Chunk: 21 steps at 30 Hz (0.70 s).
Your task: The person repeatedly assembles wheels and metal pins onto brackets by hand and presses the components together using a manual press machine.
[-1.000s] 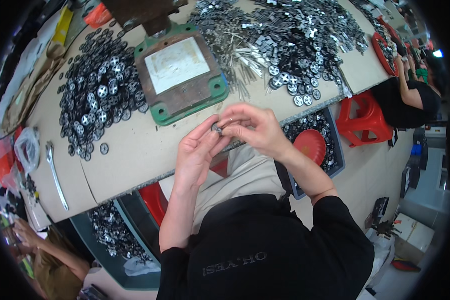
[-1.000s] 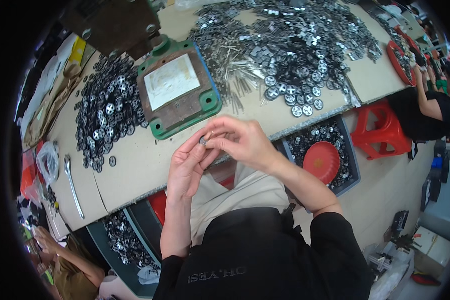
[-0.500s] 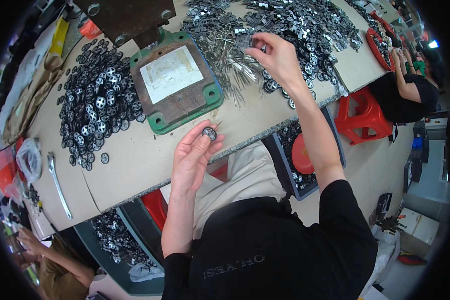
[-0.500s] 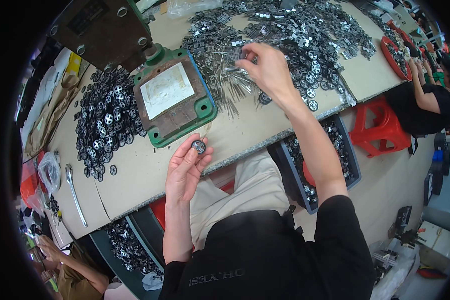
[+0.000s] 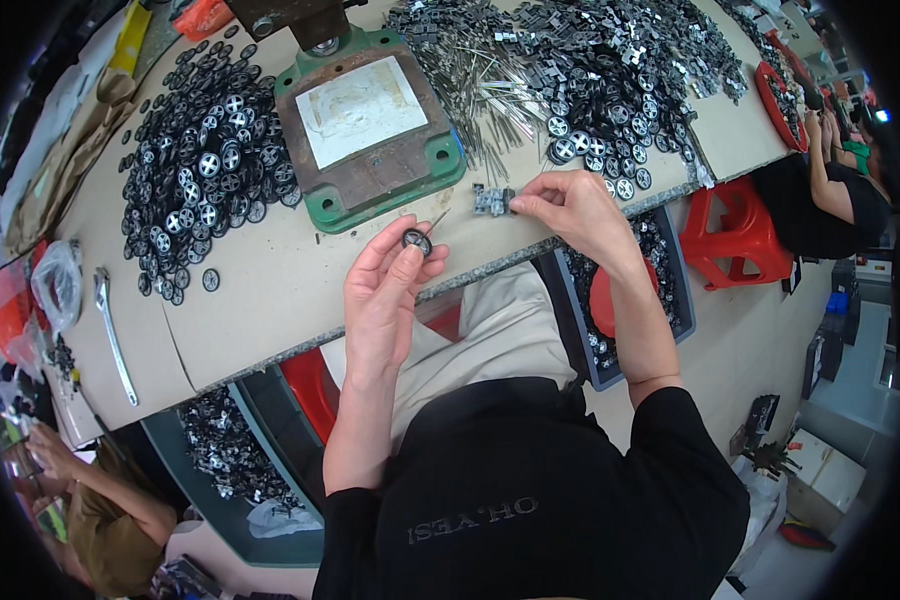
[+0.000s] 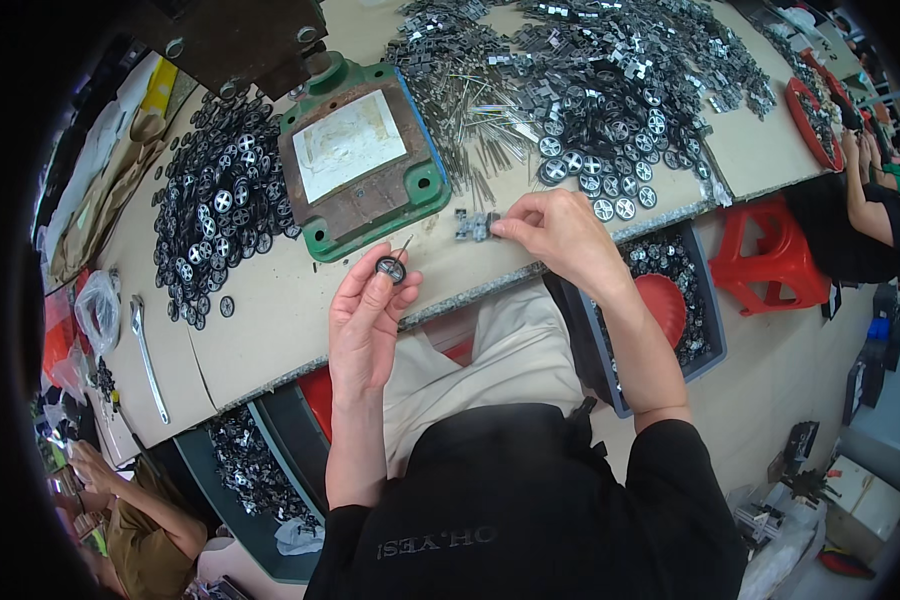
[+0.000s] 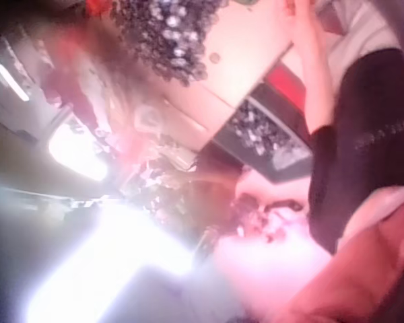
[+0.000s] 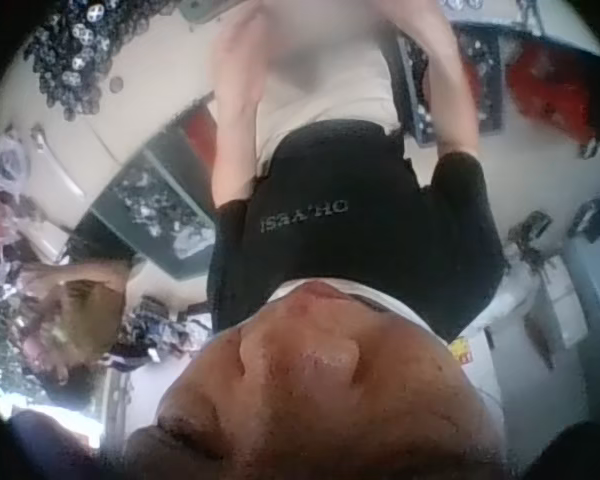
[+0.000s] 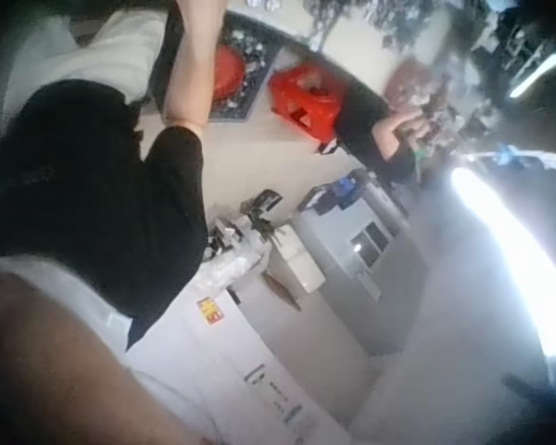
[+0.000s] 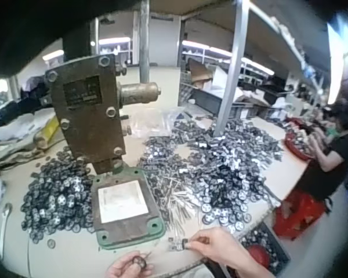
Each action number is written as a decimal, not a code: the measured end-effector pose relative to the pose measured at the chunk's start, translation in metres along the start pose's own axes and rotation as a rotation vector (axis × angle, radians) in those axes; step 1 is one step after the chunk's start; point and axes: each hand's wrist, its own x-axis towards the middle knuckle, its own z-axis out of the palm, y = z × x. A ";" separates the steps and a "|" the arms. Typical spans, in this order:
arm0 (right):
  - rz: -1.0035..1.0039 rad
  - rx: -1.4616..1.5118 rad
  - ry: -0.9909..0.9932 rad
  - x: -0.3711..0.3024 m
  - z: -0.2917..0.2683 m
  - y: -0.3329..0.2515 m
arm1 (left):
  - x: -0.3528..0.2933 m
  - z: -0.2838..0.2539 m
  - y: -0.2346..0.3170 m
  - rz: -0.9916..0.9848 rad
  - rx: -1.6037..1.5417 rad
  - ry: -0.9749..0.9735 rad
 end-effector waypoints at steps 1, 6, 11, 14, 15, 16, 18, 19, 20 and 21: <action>0.024 -0.030 0.001 -0.002 -0.003 -0.005 | -0.001 0.000 0.000 -0.001 -0.002 0.002; -0.521 -0.199 0.168 0.001 0.016 0.001 | -0.003 0.001 -0.005 -0.040 -0.009 -0.004; -0.705 -0.285 0.201 0.005 0.022 0.007 | -0.003 0.004 -0.003 -0.037 0.043 -0.012; -0.414 0.299 0.195 -0.010 0.028 0.001 | -0.003 0.006 -0.004 -0.030 0.094 -0.018; -0.327 0.543 0.102 -0.013 0.028 0.000 | -0.002 0.007 -0.005 -0.027 0.122 -0.025; -0.234 0.785 0.008 -0.015 0.028 0.000 | -0.002 0.008 -0.005 -0.028 0.122 -0.026; -0.184 0.874 -0.013 -0.017 0.031 -0.001 | -0.002 0.011 -0.007 -0.042 0.146 -0.030; -0.135 0.963 -0.037 -0.017 0.032 -0.001 | -0.002 0.012 -0.007 -0.042 0.147 -0.029; -0.135 0.964 -0.038 -0.018 0.032 -0.001 | -0.002 0.012 -0.007 -0.042 0.145 -0.032; -0.131 0.976 -0.037 -0.018 0.033 -0.001 | -0.002 0.013 -0.007 -0.041 0.143 -0.034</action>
